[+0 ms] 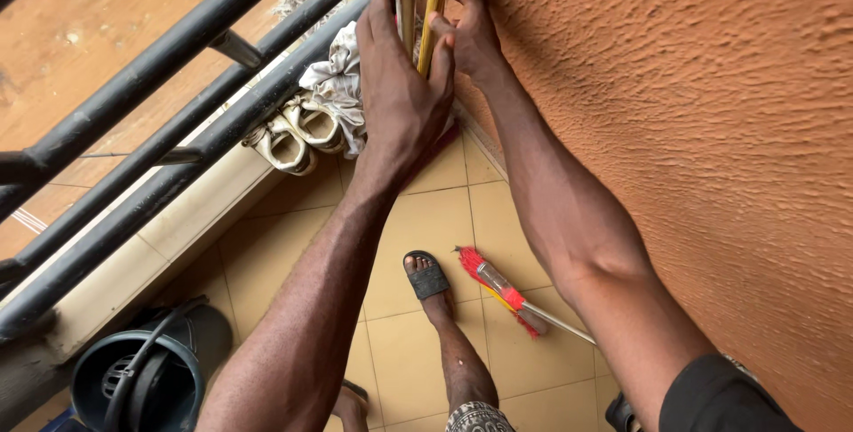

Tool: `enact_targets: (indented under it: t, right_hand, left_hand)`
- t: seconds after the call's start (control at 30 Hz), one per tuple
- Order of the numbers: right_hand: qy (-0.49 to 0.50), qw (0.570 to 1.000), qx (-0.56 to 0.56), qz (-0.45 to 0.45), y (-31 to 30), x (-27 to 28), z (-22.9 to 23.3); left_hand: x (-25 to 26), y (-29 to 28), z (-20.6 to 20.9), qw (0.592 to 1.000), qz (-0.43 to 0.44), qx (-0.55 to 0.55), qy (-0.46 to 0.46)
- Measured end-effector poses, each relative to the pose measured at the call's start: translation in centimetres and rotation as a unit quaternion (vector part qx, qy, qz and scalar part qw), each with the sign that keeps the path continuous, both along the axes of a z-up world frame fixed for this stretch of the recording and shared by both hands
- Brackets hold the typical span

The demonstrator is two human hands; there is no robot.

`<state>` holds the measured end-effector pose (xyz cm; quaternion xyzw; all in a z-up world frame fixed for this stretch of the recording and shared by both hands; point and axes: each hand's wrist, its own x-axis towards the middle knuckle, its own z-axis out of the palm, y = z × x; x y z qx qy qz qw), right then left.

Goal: The person sweeps a tiled balcony floor using a broom, moving debris toward a doorway. They briefly pause to reposition a pair of shoes before resuming sweeping.

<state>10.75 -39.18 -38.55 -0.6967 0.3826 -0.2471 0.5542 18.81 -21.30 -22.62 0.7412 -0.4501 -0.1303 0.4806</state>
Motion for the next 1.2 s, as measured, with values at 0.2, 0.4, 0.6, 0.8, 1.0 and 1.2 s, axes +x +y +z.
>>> enact_targets:
  t: [0.2,0.4,0.6,0.8,1.0,1.2]
  right_hand:
    - [0.199,0.979,-0.041,0.014,1.0,-2.1,3.7]
    - [0.241,0.970,0.029,-0.026,7.7,-8.1,7.7]
    - [-0.015,0.994,-0.091,0.050,22.0,-10.7,7.5]
    - [-0.265,0.832,0.487,-0.021,35.1,-4.6,6.5]
    - [-0.143,0.865,0.452,0.168,47.9,5.1,8.9]
    - [0.206,0.896,0.265,0.292,60.1,16.6,11.4]
  left_hand:
    - [-1.7,0.7,-0.1,0.997,0.014,0.070,-0.001]
    - [-4.0,1.2,0.2,0.957,-0.036,0.254,0.136]
    - [-8.0,9.6,0.7,0.997,-0.058,0.026,0.047]
    - [-5.2,22.2,2.4,0.973,0.130,-0.010,0.191]
    - [3.2,37.2,4.1,0.961,0.245,0.049,0.116]
    - [12.8,51.1,2.9,0.918,0.360,0.088,0.139]
